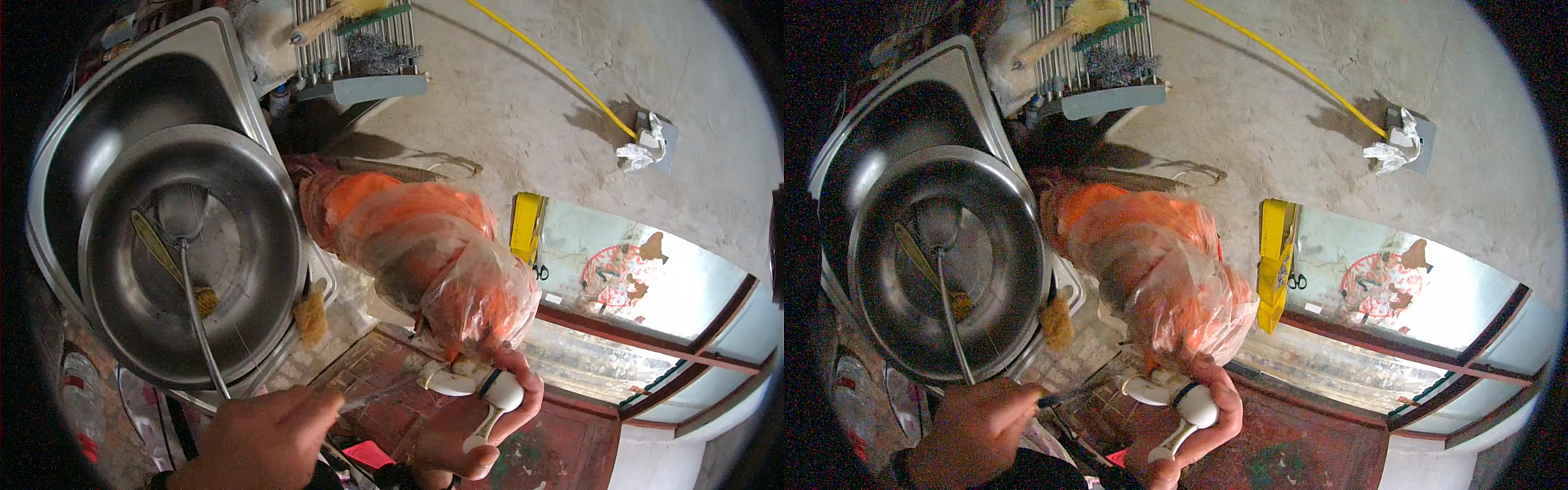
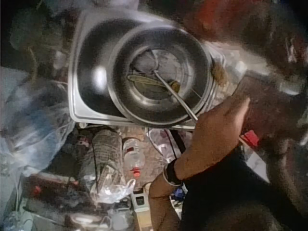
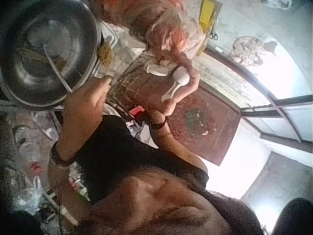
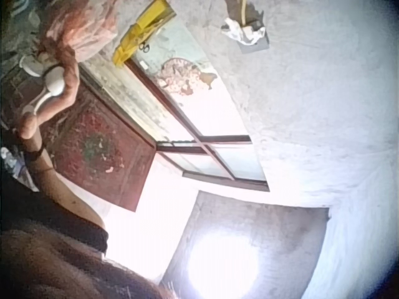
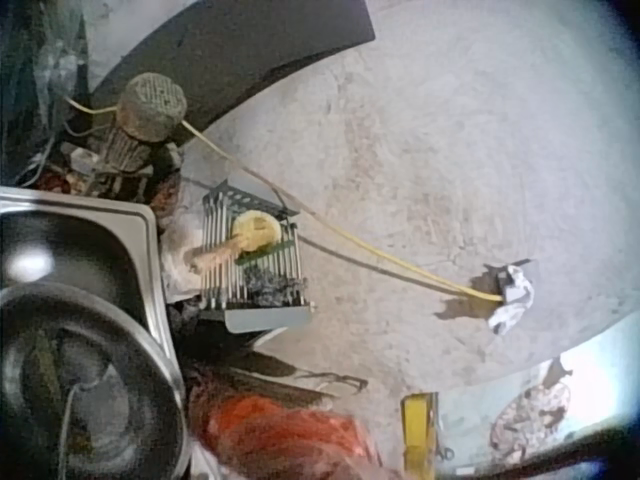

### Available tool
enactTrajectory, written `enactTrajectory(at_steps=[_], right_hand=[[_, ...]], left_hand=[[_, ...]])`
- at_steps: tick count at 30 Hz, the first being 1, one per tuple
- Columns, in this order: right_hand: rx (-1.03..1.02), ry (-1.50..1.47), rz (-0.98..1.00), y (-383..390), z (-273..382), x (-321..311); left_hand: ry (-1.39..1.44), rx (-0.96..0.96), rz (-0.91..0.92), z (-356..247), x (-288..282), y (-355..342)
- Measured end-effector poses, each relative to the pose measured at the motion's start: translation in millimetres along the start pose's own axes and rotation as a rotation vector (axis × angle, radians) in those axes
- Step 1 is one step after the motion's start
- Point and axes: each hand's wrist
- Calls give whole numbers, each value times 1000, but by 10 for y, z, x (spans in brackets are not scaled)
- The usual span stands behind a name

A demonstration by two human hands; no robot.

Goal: The person uses a knife to scrape and clean a white plastic faucet component held in the left hand. The person repeatedly wipes the component with a cloth and continues scraping different areas of the plastic piece over the sink.

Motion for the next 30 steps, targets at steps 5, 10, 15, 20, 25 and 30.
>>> enactTrajectory(at_steps=[5, 10, 15, 20, 25, 30], right_hand=[[19, -66, -19, 23, 9, 49], [18, -72, 13, 25, 12, 4], [-28, -86, -29, 8, -60, 19], [-45, -52, 27, -9, -41, 8], [-105, -123, 29, -30, -72, 64], [-79, -56, 27, -34, -27, 50]], left_hand=[[-29, -29, 24, -65, -16, -47], [-2, -22, 28, -102, -29, -57], [-84, -6, 74, -75, -28, -101], [-7, -101, 14, -147, 41, 6], [91, 54, -169, -92, 354, 112], [179, 66, -375, -25, 542, 162]])
Point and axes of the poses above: each hand's wrist, its own y-axis away from the middle knuckle, its own x-axis out of the palm, z = x × y, and after that the axes turned 4 degrees about x, right-handed
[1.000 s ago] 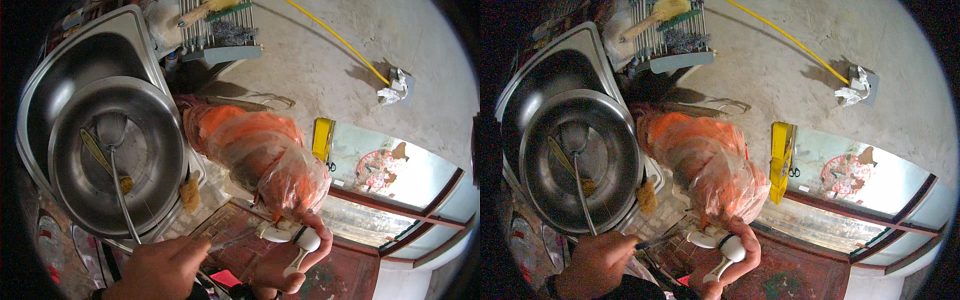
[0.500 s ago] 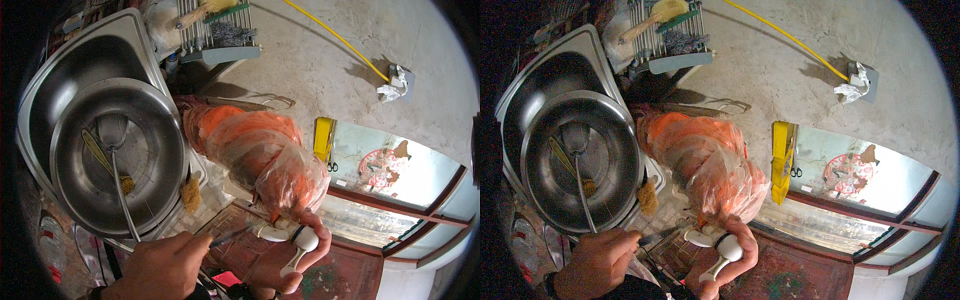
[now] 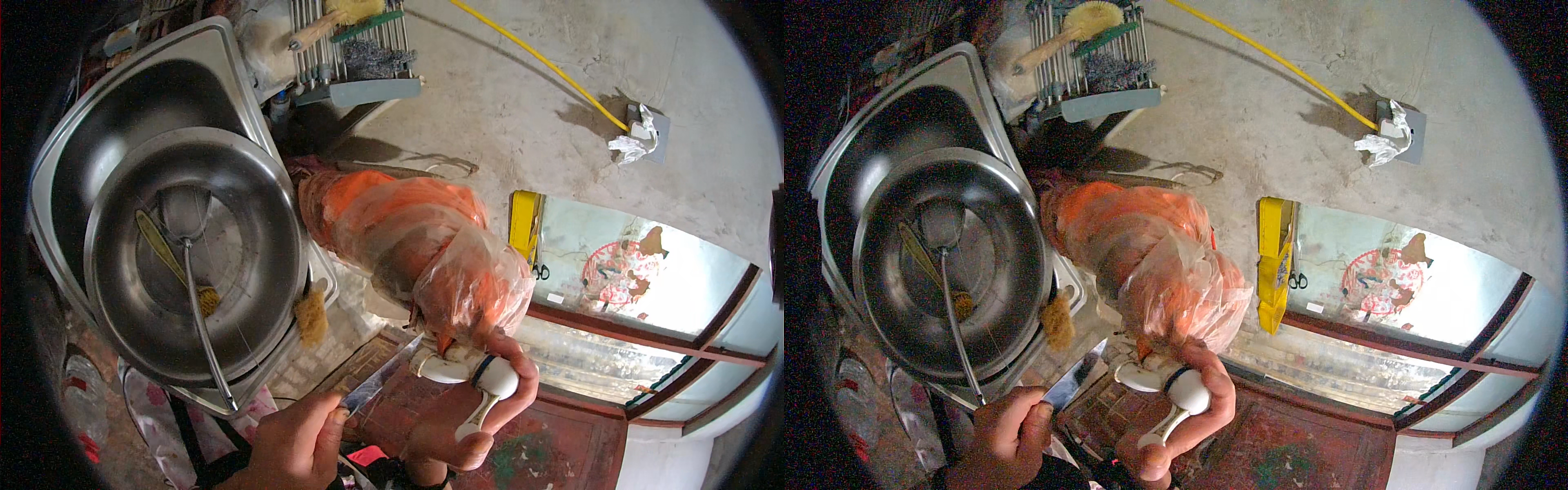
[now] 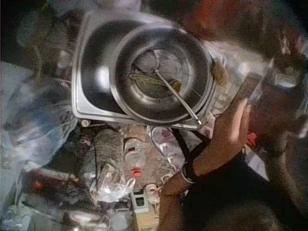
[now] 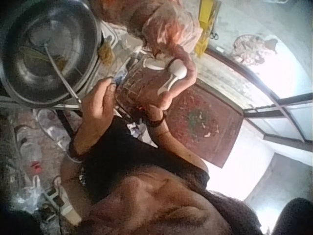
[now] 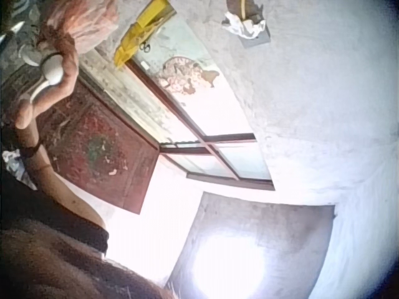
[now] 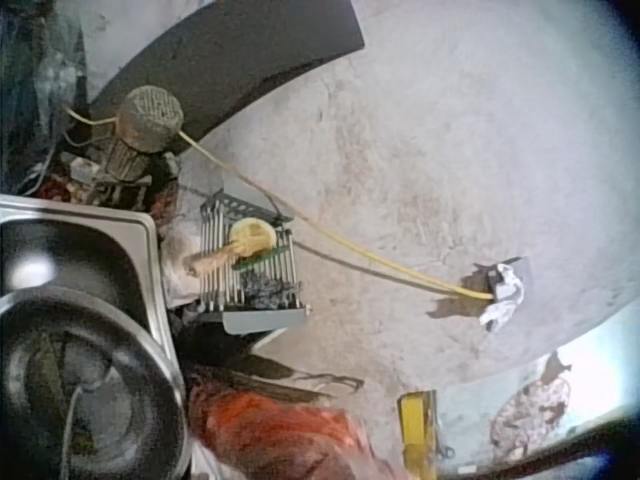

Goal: The person uses a knife to scrape and clean a white plastic faucet component held in the left hand. The person repeatedly wipes the component with a cloth and continues scraping different areas of the plastic piece over the sink.

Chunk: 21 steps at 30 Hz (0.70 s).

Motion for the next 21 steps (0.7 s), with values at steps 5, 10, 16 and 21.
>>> enactTrajectory(at_steps=[5, 10, 16, 21], right_hand=[[28, -18, 19, 23, 37, 11], [13, -108, 11, 38, 0, 37], [124, -120, -65, 46, 77, 104], [79, -70, -86, -17, 85, -5]], left_hand=[[4, 46, -72, 14, 117, 44], [21, 87, -34, 51, 261, 10], [-125, 57, -70, 83, 322, 46], [-52, 131, -109, 91, 266, 57]])
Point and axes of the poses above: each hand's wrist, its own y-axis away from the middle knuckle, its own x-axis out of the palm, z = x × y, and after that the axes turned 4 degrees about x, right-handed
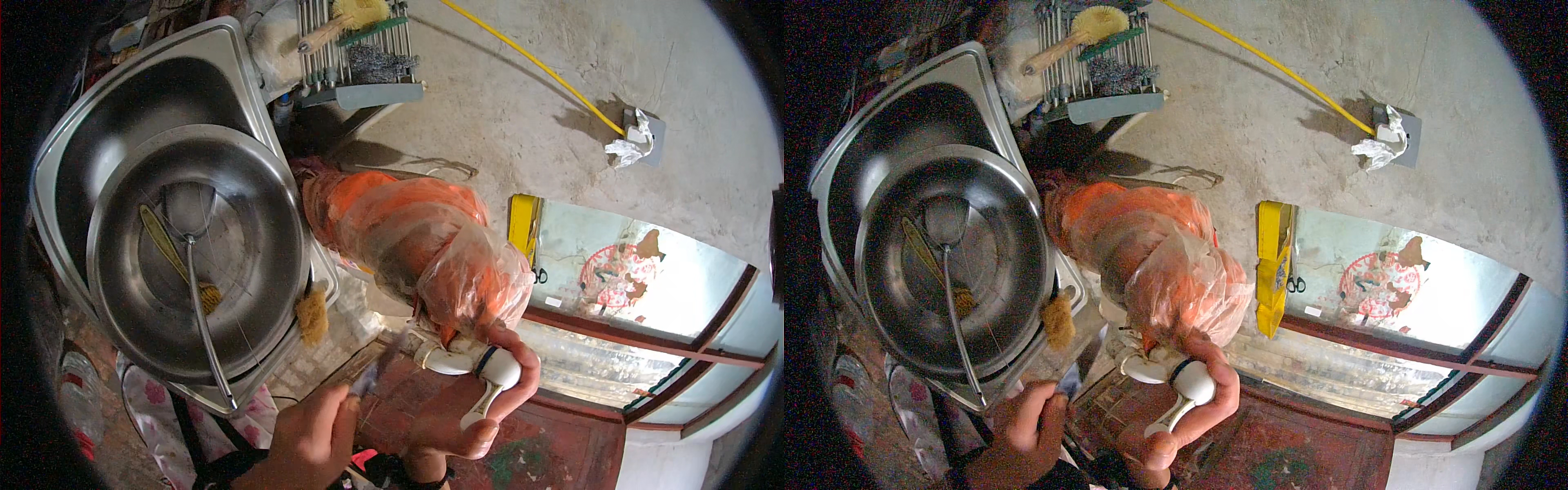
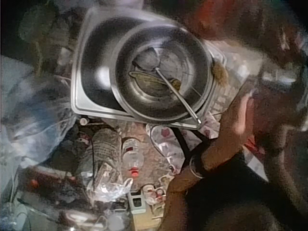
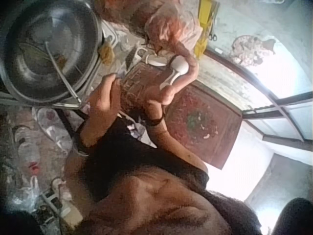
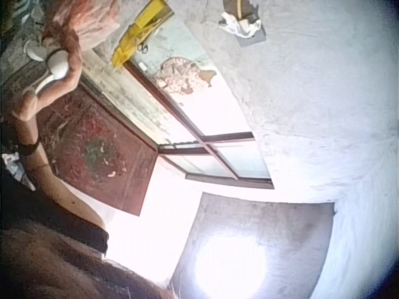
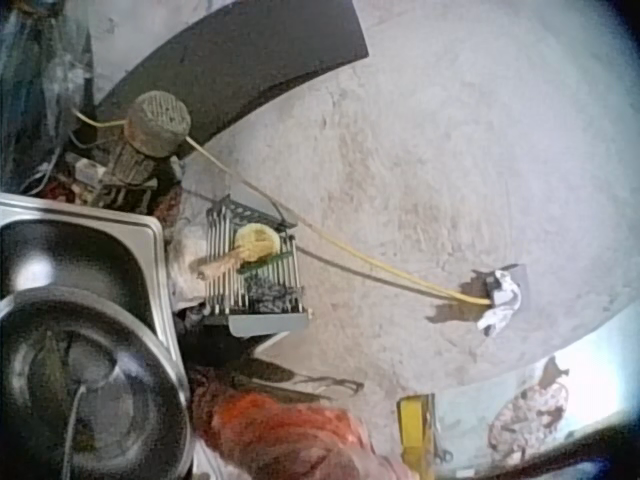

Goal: The person uses a knife to scrape and clean a white plastic faucet component held in the left hand. The person repeatedly wipes the component with a cloth and continues scraping different areas of the plastic piece over the sink.

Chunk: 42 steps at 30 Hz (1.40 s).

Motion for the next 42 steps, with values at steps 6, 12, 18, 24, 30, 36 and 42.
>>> enactTrajectory(at_steps=[6, 12, 18, 24, 30, 36, 42], right_hand=[[77, -81, 8, 69, 7, 194], [18, -70, -5, 27, -47, 116], [21, -111, -42, 43, -48, 155], [-7, -110, -30, 49, -60, 148], [-129, -49, 79, 7, -137, 74], [-150, -37, 75, 2, -93, 74], [-167, -84, 114, 22, -118, 75]], left_hand=[[-87, 68, -54, -1, 36, 72], [-17, 41, -22, -17, 122, 36], [-25, 48, -69, -19, 161, 31], [-9, 77, -96, -36, 162, 38], [10, -199, 55, -107, 94, 15], [-10, 51, -65, -39, 165, 43], [-28, -72, 13, -80, 139, 19]])
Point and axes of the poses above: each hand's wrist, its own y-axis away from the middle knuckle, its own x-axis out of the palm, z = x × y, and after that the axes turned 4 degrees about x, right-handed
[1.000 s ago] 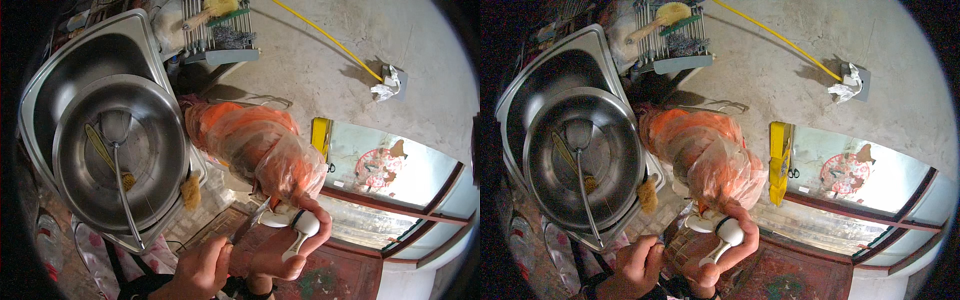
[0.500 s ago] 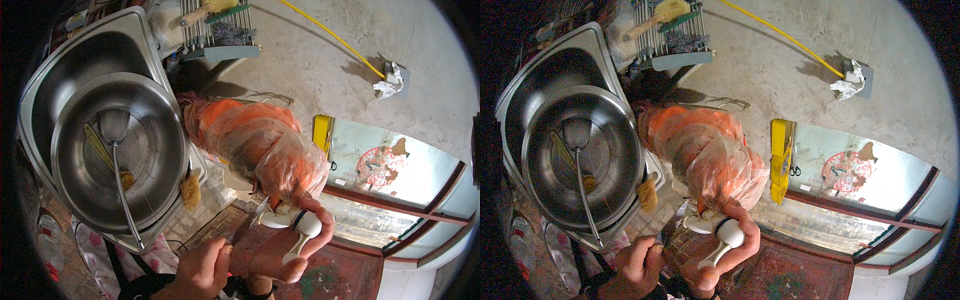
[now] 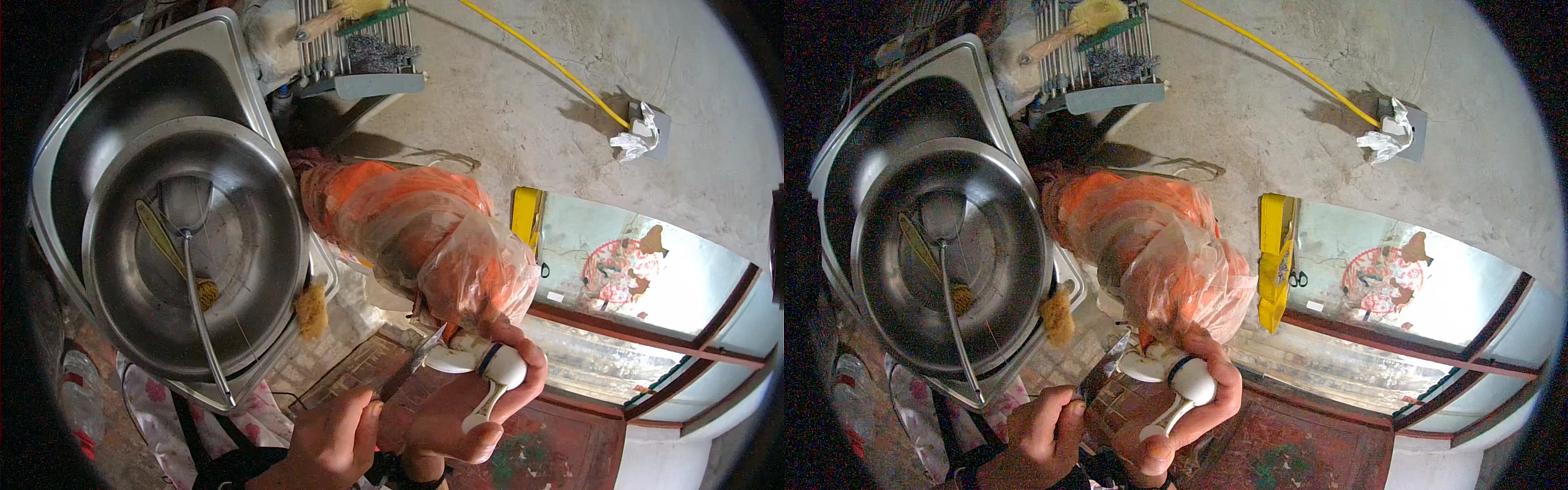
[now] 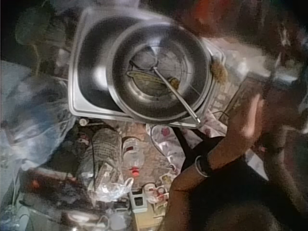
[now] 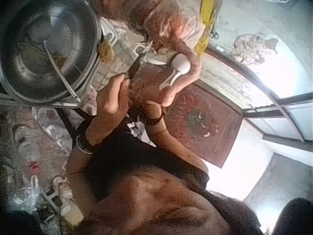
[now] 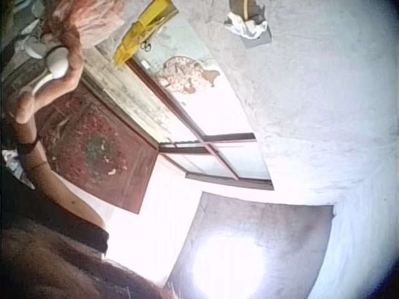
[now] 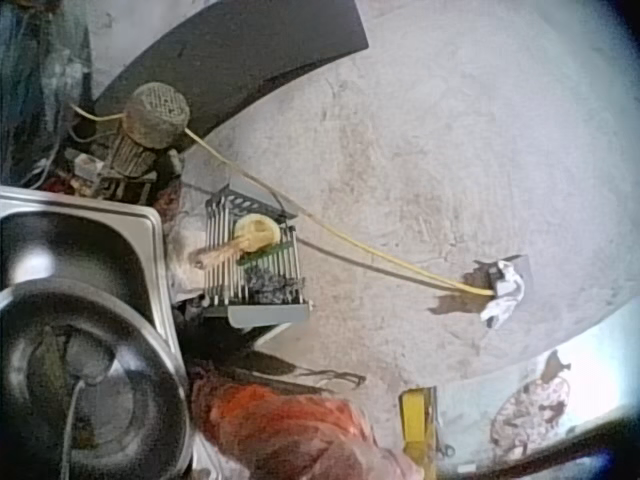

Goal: The person uses a knife to scrape and clean a white plastic faucet component held in the left hand. The person repeatedly wipes the component with a cloth and continues scraping different areas of the plastic piece over the sink.

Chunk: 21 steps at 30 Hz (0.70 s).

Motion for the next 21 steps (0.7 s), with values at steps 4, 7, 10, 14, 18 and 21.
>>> enactTrajectory(at_steps=[4, 7, 10, 14, 18, 21], right_hand=[[20, -10, 35, 0, 9, -31], [33, -2, -1, -3, 16, -23], [115, 18, -42, 19, 53, 30], [86, 11, -31, 63, 38, 17], [83, 53, -112, -17, 66, 60], [135, 79, -111, -24, 175, 116]], left_hand=[[15, -83, 61, -5, -14, 7], [111, -26, 4, 8, 4, -8], [229, -307, 97, 125, -4, 9], [377, -676, 130, 352, -119, 90], [221, -270, 109, 149, -140, 13], [31, -83, 127, 26, -300, -20]])
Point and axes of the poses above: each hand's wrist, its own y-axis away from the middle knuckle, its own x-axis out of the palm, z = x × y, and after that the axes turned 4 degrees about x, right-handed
